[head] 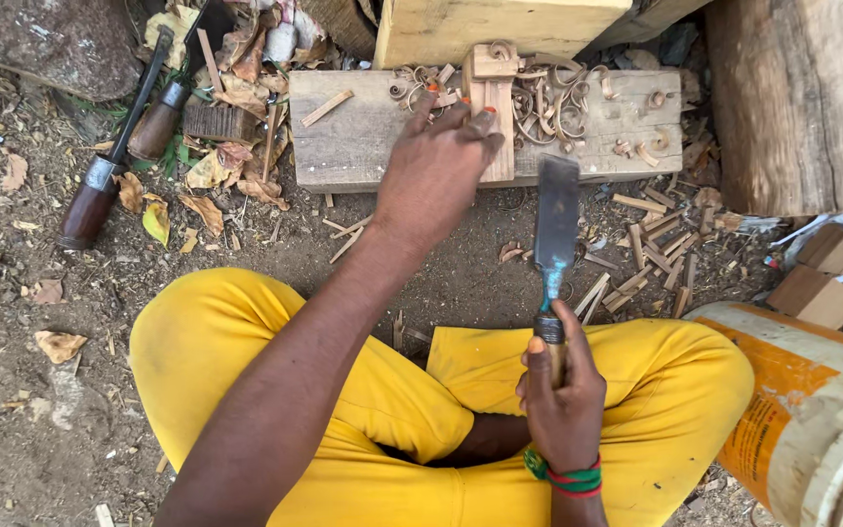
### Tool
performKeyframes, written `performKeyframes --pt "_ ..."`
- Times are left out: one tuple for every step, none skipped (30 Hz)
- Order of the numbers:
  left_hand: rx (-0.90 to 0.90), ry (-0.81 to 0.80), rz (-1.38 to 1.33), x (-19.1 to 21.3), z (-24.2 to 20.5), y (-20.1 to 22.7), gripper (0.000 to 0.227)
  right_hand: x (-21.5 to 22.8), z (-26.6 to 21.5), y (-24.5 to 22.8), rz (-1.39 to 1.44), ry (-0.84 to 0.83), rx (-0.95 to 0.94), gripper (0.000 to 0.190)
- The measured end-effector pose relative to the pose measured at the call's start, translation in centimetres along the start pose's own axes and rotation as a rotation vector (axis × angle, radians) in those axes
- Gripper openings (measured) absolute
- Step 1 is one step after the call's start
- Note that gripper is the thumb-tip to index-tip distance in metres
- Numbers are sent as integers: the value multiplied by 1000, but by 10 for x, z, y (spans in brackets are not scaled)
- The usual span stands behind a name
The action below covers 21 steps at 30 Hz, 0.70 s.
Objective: The person carves small grooves into a wooden piece using a chisel, holding the wood against a larger wooden block on the ground.
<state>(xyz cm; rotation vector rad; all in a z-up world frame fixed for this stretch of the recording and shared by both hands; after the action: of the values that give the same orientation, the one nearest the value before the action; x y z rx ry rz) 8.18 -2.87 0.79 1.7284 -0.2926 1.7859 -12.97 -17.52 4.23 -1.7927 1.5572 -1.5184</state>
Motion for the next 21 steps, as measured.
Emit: performKeyframes --pt "10 -49 -5 -4 -1 -1 44 0 -1 -1 -29 -3 23 49" --pt "23 -10 -44 -2 -3 -1 40 0 -2 -4 -57 -6 47 47" --pt "35 30 -81 1 -4 -2 37 0 -1 -10 -135 24 110 46" --pt "47 70 -118 5 -5 -3 34 1 -1 -16 -212 54 174 44" --pt "64 57 -129 5 -6 -5 33 0 -2 -23 -289 84 240 43" --pt "81 45 -140 5 -7 -6 32 -2 -1 -24 -296 76 247 42" --pt "99 31 -156 3 -8 -7 31 -3 -2 -24 -306 66 251 41" --pt "96 53 -158 4 -9 -6 30 -4 -2 -24 -317 56 256 40" --pt "91 75 -159 5 -9 -7 30 -4 -1 -24 -310 47 260 40" --pt "85 97 -160 4 -10 -8 30 -5 -1 -24 -304 37 264 40" --pt "84 103 -166 3 -10 -9 30 -6 -1 -23 -299 27 268 41" --pt "82 109 -171 1 -9 -11 31 -6 0 -21 -298 15 252 41" --pt "79 117 -177 0 -9 -12 31 -7 2 -19 -296 4 236 41" --pt "64 125 -135 -1 -9 -11 36 -8 3 -17 -294 -7 221 41" --pt "49 134 -93 0 -9 -9 41 -8 4 -16 -297 -10 217 41" --pt "33 143 -51 1 -10 -8 47 -9 5 -15 -301 -13 213 41" --pt "29 123 -29 0 -10 -7 47 -9 6 -14 -306 -19 209 42" --pt "24 103 -7 -1 -10 -7 47 -9 7 -13 -310 -21 205 42" --pt "19 85 16 -1 -9 -7 47 -9 8 -12 -314 -22 203 43" --pt "15 95 6 1 -9 -6 45 -9 8 -11 -317 -23 200 43" --pt "11 105 -3 2 -9 -7 42 -9 9 -11 -302 -31 195 43"
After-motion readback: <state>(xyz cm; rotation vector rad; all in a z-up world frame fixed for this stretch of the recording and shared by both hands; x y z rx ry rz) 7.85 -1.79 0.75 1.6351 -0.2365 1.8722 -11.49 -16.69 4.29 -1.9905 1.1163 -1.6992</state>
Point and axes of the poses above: each hand's wrist, its own z-axis towards the middle knuckle, its own x-axis out of the back of the hand, y = z × x, the point moved 8 cm from there along z, towards the middle knuckle, and after that the axes turned 6 degrees about -x, right-handed, at the moved point
